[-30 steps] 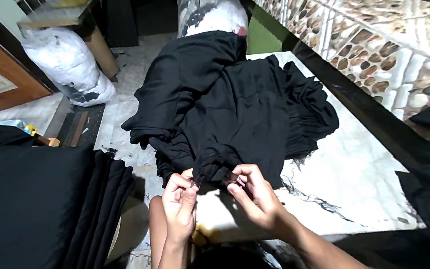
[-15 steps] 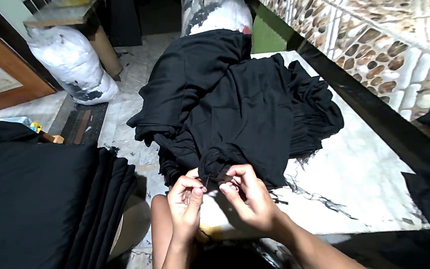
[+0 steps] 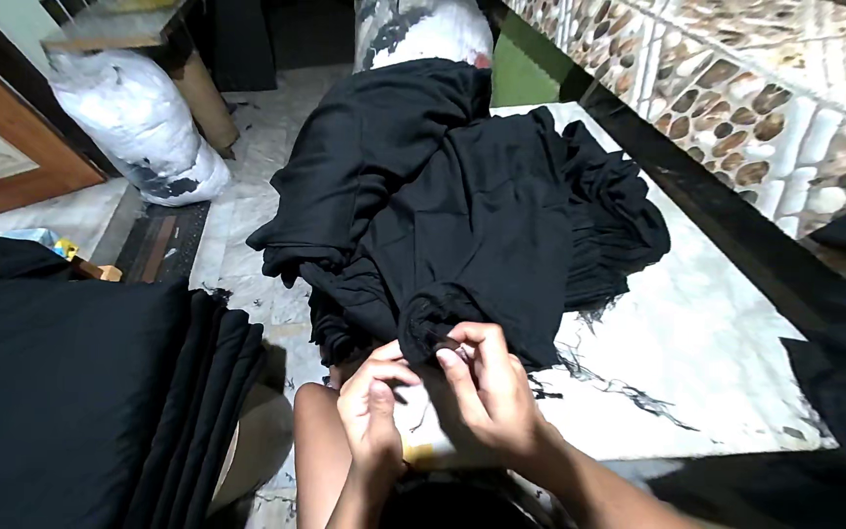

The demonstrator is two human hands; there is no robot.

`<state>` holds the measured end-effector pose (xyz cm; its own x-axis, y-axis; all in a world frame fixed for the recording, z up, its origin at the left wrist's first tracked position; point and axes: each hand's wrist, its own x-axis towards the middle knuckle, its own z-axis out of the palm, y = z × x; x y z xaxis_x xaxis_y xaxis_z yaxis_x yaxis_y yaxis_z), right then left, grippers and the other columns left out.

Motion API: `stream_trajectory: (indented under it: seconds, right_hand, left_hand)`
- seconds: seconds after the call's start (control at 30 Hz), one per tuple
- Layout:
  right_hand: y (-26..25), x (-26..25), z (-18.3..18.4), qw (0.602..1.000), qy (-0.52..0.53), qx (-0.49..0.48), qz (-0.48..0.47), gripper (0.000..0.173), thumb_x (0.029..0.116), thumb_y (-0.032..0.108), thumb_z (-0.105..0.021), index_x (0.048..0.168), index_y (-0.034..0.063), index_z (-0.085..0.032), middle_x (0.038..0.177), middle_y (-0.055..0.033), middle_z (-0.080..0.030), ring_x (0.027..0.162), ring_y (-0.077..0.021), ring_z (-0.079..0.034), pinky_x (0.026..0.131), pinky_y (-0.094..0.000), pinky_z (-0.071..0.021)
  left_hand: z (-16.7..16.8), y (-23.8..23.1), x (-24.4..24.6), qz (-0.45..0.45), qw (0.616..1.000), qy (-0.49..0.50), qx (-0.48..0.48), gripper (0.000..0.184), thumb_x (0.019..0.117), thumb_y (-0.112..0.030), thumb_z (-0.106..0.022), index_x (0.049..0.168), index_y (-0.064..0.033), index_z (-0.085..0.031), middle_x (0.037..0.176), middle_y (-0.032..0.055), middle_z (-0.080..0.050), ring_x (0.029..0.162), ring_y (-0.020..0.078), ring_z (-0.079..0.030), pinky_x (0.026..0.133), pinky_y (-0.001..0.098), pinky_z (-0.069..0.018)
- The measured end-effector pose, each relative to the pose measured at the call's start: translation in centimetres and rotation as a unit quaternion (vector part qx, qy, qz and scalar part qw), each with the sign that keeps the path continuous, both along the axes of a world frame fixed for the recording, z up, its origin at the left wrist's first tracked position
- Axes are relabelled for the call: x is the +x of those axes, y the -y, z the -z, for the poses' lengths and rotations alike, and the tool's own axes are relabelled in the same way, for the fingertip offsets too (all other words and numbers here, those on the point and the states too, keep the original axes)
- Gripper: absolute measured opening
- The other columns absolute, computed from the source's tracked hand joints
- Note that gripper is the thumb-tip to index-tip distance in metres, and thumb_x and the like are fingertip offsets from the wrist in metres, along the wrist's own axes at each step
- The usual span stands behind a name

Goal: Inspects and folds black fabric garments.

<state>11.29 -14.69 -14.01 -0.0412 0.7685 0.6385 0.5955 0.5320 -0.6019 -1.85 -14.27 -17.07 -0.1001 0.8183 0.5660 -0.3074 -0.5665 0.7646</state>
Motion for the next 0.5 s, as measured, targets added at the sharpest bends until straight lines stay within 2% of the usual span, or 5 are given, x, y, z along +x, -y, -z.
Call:
stream_trajectory:
  seconds: [0.1, 0.17, 0.2, 0.33, 0.5]
  right_hand:
    - [-1.1, 0.3, -0.8, 0.997, -0.055, 0.047, -0.014, 0.026, 0.1031, 0.022, -0.06, 0.113, 0.0015, -0.048, 0.094, -0.0055, -0.062, 0.077, 0.0048, -0.058, 0.072, -0.0073, -0.0483]
    - [-2.1, 0.3, -1.4, 0.999, -0.027, 0.031, -0.029, 0.025, 0.1016, 0.024, -0.063, 0.11, 0.0014, -0.053, 0.115, -0.0125, -0.062, 0.081, -0.001, -0.062, 0.071, -0.0122, -0.0525]
    - [-2.6, 0.4, -1.5, 0.999, 0.01, 0.014, -0.027, 0.027, 0.1006, 0.024, -0.062, 0.11, -0.0012, -0.06, 0.115, -0.0165, -0.064, 0.076, -0.0072, -0.064, 0.066, -0.0188, -0.0541]
    - [-2.6, 3.2, -1.5, 0.988, 0.14, -0.057, -0.012, 0.037, 0.1042, 0.031, -0.05, 0.115, -0.0015, -0.065, 0.076, -0.0082, -0.067, 0.06, -0.0168, -0.063, 0.055, -0.0328, -0.0523]
    - [-0.8, 5.9, -0.3, 0.959, 0.254, -0.052, -0.113, 0.032, 0.1045, 0.027, -0.049, 0.107, -0.0011, -0.065, 0.093, -0.0149, -0.065, 0.08, -0.025, -0.067, 0.071, -0.0322, -0.0573]
  left_hand:
    - [-0.6, -0.6, 0.7, -0.012, 0.994, 0.024, -0.102, 0.028, 0.0986, -0.025, -0.065, 0.119, -0.0054, -0.061, 0.106, -0.01, -0.072, 0.095, -0.0028, -0.067, 0.083, 0.0181, -0.0564]
    - [-0.8, -1.3, 1.1, -0.006, 0.985, -0.029, -0.17, 0.045, 0.0889, -0.001, -0.067, 0.128, 0.015, -0.051, 0.103, 0.0017, -0.07, 0.09, -0.0009, -0.067, 0.083, 0.0182, -0.0573]
    - [-0.6, -1.3, 1.2, -0.013, 0.981, -0.078, -0.179, 0.037, 0.0888, 0.001, -0.065, 0.121, 0.017, -0.057, 0.1, 0.0053, -0.071, 0.09, -0.001, -0.067, 0.084, 0.0171, -0.0562]
    - [0.3, 0.5, -0.5, -0.117, 0.961, -0.245, -0.047, 0.019, 0.094, -0.009, -0.062, 0.091, 0.0054, -0.075, 0.078, 0.0032, -0.062, 0.077, -0.0041, -0.057, 0.074, 0.0084, -0.0474]
    - [1.2, 0.6, -1.8, -0.064, 0.981, -0.179, -0.034, 0.021, 0.0983, -0.011, -0.06, 0.087, -0.0003, -0.073, 0.095, 0.0017, -0.069, 0.087, -0.0032, -0.064, 0.078, 0.0113, -0.0536]
